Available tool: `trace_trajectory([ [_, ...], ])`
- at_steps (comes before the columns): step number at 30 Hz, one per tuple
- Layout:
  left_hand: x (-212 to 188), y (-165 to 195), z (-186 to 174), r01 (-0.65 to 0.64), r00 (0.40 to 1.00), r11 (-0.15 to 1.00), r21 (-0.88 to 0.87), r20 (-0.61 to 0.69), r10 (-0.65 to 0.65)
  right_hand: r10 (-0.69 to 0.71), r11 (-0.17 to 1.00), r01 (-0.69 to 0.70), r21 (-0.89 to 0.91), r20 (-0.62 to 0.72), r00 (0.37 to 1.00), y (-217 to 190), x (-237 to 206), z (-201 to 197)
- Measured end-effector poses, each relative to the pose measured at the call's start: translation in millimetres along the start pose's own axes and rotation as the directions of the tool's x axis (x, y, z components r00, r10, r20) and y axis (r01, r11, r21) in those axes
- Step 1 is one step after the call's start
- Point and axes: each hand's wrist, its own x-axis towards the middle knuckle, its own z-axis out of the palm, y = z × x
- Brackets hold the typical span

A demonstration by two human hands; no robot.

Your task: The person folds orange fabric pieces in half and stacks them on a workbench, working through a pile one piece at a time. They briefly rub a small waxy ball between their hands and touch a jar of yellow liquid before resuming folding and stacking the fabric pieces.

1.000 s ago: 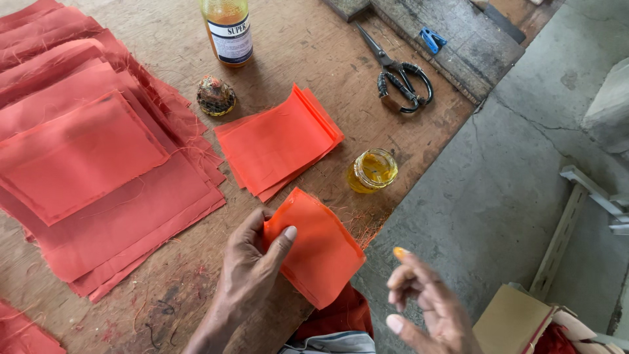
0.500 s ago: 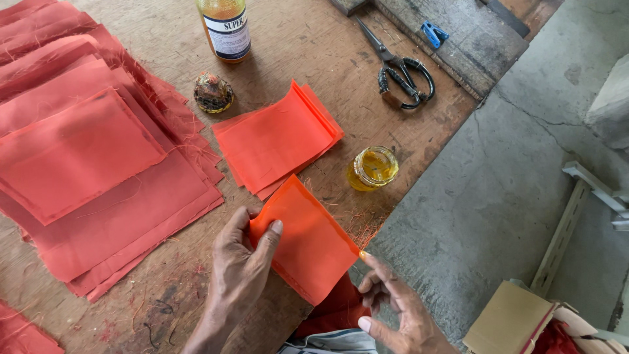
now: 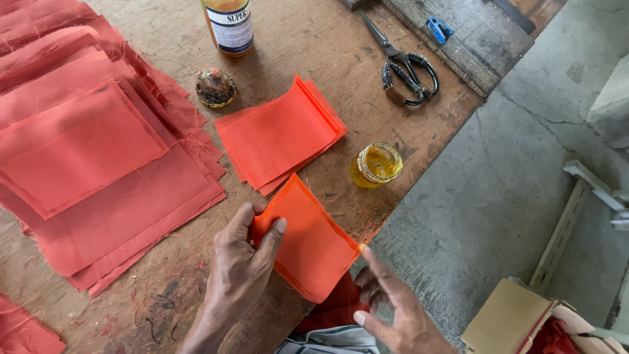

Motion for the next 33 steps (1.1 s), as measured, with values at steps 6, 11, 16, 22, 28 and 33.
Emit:
trace_trajectory([
  [6, -0.4, -2.3, -1.9, -0.055, 0.998, 0.998, -0.008, -0.042, 0.055, -0.407, 0.885, 0.393, -0.249, -0.004, 0.913, 3.3, -2.8, 16.1],
  [11, 1.0, -4.9, -1.0, -0.007, 0.999, 0.999, -0.053, -0.035, 0.005, -0.295, 0.813, 0.345, -0.469, 0.179, 0.939, 23.1, -8.6, 28.7],
  [16, 1.5, -7.2, -1.9, -0.054, 0.996, 0.998, -0.016, -0.073, 0.052, -0.333, 0.703, 0.247, -0.667, -0.002, 0.943, 38.8, -8.2, 44.6],
  [22, 1.7, -8.8, -5.2, -0.057, 0.996, 0.997, -0.047, -0.071, 0.053, -0.485, 0.499, 0.334, -0.799, 0.061, 0.872, 36.3, -7.9, 53.9],
  [28, 3.4, -10.8, -6.7, -0.031, 0.999, 0.998, -0.062, -0.039, 0.029, -0.463, 0.467, 0.334, -0.818, 0.095, 0.881, 17.5, -7.0, 56.1],
  [33, 1.8, -12.4, -9.2, -0.032, 0.999, 0.994, -0.102, -0.014, 0.031, -0.434, 0.427, 0.136, -0.894, -0.071, 0.898, 8.0, -2.2, 28.8],
])
